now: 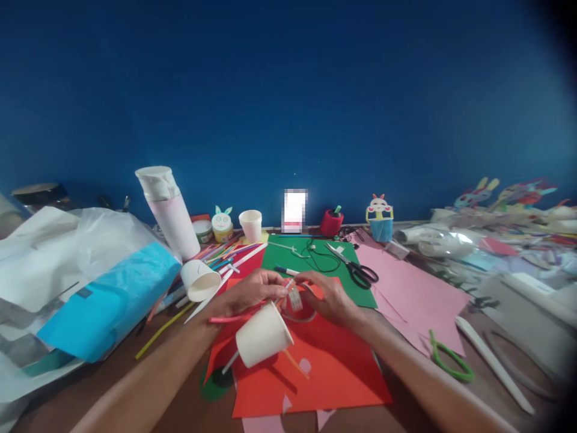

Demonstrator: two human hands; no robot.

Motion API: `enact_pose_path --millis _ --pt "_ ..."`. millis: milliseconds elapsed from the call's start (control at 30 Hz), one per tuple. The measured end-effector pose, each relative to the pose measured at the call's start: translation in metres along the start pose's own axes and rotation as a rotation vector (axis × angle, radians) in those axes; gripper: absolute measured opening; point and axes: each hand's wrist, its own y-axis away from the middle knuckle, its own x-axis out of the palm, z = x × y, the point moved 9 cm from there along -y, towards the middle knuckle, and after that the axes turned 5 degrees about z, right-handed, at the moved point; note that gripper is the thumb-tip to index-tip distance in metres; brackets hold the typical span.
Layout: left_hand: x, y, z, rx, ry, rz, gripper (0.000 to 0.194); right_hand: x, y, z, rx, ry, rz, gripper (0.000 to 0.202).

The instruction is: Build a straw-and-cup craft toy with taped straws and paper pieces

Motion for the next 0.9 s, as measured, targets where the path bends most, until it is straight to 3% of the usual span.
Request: enact_pose_path --millis 167,367,900 --pt "-0.002 -0.003 0.005 0.009 0.088 -0.009 0.026 0.002 0.006 0.029 -0.295 0.401 -0.044 0.018" --pt "0.003 -0.005 0.014 -0.025 0.174 0.034 0.029 0.006 0.011 0.043 -0.419 0.526 -0.012 0.02" --pt "0.0 -0.005 0.024 -0.056 -0.021 0.077 0.025 0.006 0.003 0.02 -0.2 -0.068 0.043 0.017"
